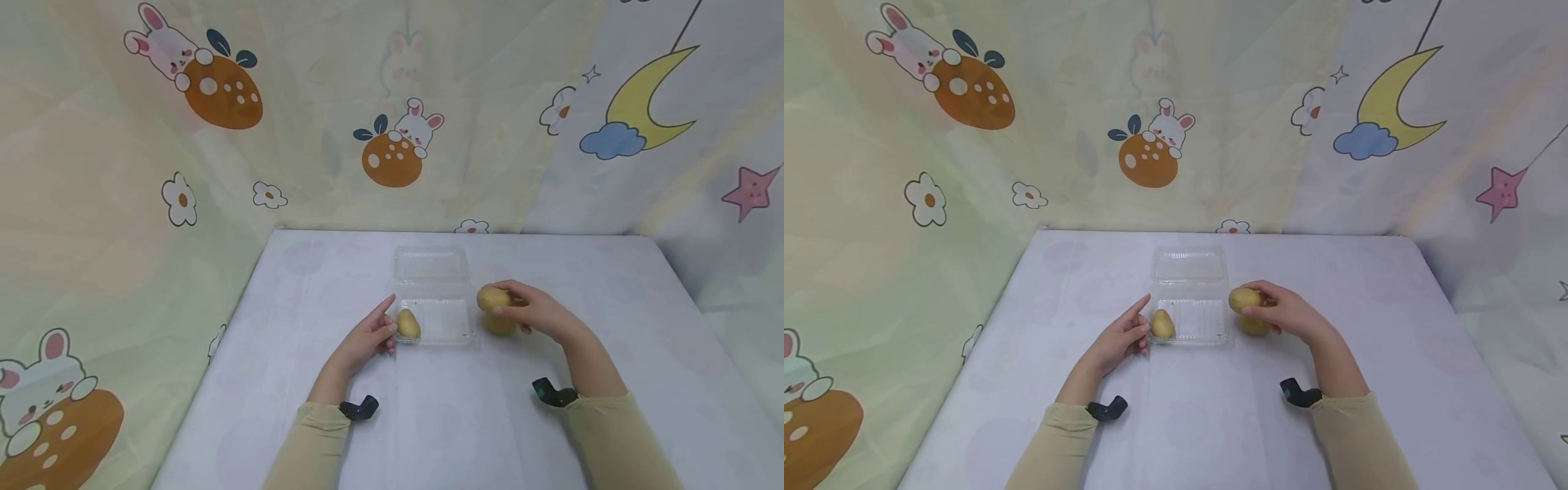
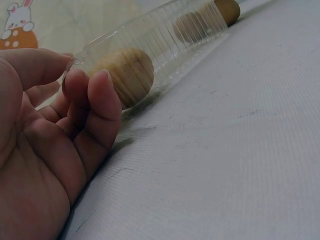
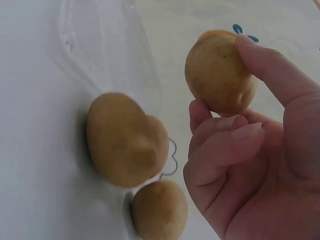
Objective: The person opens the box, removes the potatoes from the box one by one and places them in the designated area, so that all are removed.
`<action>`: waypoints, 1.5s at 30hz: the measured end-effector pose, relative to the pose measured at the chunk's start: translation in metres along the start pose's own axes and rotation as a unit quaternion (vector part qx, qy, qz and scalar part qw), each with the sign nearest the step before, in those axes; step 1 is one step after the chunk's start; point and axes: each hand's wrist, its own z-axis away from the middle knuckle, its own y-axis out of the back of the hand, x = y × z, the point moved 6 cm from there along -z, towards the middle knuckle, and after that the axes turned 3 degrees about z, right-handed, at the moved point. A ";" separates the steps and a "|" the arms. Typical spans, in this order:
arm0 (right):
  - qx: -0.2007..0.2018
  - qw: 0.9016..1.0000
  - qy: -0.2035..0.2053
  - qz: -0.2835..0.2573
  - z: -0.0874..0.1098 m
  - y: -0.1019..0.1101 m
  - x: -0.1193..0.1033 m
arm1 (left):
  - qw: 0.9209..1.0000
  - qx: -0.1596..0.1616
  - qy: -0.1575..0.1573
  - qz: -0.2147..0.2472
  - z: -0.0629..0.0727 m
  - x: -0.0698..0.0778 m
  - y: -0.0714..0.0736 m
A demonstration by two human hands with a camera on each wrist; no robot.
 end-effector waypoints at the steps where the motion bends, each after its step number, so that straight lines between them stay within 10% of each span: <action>1: 0.004 1.000 -0.003 0.002 0.003 0.002 0.003 | 1.000 0.000 0.000 0.000 0.000 0.000 0.000; 45: 0.034 0.999 -0.019 0.035 0.044 0.032 0.085 | 1.000 0.002 0.000 -0.009 0.001 0.003 0.000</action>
